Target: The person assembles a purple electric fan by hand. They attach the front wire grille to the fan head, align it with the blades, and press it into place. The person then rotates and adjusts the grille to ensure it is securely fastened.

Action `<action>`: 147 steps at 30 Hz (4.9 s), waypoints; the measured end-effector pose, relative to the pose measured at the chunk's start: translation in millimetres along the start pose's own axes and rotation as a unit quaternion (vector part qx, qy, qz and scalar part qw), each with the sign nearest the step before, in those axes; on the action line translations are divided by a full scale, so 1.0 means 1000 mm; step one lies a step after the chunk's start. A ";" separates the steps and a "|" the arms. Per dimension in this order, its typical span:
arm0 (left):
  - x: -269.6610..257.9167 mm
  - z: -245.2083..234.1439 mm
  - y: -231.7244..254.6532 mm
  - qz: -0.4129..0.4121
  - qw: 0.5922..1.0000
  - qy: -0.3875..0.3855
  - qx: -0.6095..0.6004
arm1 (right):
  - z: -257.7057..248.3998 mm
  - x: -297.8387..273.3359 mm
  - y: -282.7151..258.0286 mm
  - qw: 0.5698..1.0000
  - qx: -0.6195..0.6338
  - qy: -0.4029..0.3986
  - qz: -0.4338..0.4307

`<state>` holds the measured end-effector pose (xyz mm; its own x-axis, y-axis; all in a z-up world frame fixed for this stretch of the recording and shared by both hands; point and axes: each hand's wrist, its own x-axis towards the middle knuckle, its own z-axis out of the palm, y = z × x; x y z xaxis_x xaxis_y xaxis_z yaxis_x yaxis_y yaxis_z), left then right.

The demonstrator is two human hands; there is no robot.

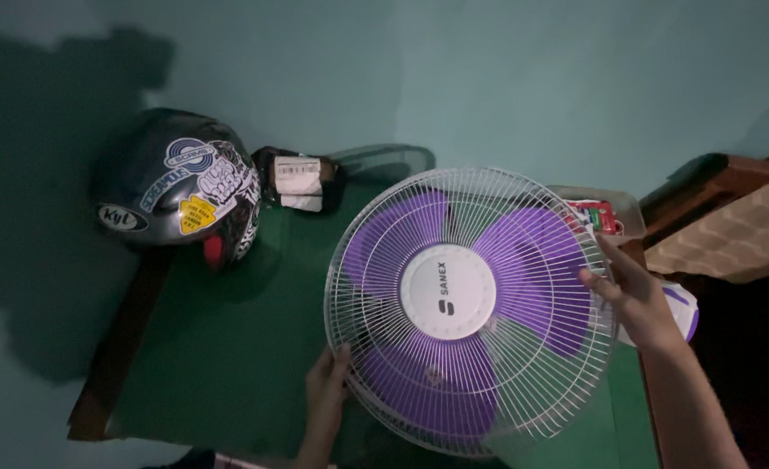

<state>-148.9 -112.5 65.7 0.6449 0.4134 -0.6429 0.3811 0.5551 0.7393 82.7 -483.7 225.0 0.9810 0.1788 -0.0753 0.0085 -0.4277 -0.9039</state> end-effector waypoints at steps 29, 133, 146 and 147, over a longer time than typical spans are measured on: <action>0.017 -0.019 -0.049 0.032 0.997 -0.056 -0.048 | -0.020 -0.025 0.033 0.998 -0.040 0.046 0.012; -0.004 0.017 -0.038 -0.019 0.961 -0.092 -0.259 | 0.047 -0.063 -0.008 0.985 0.158 0.058 0.034; 0.020 0.004 -0.066 -0.006 0.951 -0.120 -0.286 | 0.048 -0.056 0.003 0.994 0.086 0.063 0.016; 0.019 0.003 -0.065 0.001 0.950 -0.132 -0.283 | 0.049 -0.056 0.003 0.994 0.090 0.061 0.013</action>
<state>-159.4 -143.5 6.0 0.8174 0.2608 -0.5137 0.0113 0.8842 0.4669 18.4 -451.8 205.9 0.9967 0.0557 -0.0583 -0.0417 -0.2631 -0.9639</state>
